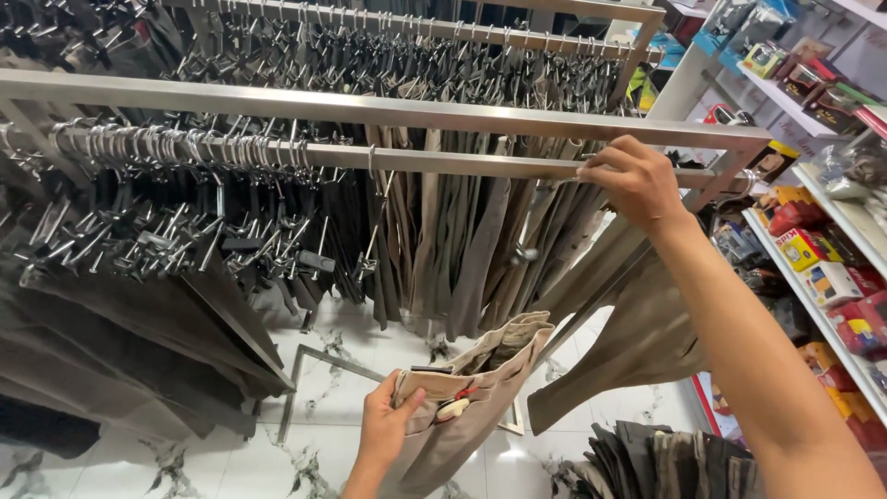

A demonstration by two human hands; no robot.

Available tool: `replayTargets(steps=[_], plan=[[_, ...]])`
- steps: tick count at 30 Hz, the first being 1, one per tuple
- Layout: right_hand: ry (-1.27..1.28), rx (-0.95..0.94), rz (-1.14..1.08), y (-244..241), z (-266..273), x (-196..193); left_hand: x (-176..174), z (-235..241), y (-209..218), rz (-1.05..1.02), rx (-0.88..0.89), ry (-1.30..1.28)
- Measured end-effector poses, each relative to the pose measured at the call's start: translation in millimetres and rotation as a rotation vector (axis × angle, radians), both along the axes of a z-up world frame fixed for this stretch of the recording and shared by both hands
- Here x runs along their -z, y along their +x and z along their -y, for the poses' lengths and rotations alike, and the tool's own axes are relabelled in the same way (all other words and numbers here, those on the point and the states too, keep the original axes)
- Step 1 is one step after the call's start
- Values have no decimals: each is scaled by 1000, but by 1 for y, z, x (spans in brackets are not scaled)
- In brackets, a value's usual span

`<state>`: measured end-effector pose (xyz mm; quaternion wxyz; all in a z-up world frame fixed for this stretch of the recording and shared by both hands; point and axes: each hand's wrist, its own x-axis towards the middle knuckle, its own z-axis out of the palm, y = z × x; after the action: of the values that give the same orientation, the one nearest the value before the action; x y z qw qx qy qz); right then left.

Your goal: Picking up pants from a pile, unfolding them, and hanging them on a metal clothing rack using hangers.

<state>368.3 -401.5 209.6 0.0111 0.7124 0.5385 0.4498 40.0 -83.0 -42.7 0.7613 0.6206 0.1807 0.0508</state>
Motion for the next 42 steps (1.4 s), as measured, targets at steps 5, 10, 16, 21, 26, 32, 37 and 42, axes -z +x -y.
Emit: replayTargets(steps=[5, 10, 16, 21, 26, 32, 37, 42], plan=[[24, 10, 8, -14, -4, -14, 1, 0, -4, 43, 19, 56], [33, -18, -269, -59, -12, -28, -1, -4, -10, 15, 20, 63], [100, 16, -921, -144, -15, -23, -31, -10, -19, -19, 17, 45], [10, 35, -1101, -194, -23, -2, -46, -16, -23, 31, 122, 114], [-195, 5, -1065, -201, -29, 39, -88, -10, -30, -106, 196, 109], [-142, 74, -973, -190, -27, 70, -82, -11, -27, -107, 240, 109], [-109, 136, -978, -189, -31, 75, -73, -6, -30, -64, 129, 45], [-114, 29, -956, -185, -36, 78, -59, 6, -37, 36, 102, 66]])
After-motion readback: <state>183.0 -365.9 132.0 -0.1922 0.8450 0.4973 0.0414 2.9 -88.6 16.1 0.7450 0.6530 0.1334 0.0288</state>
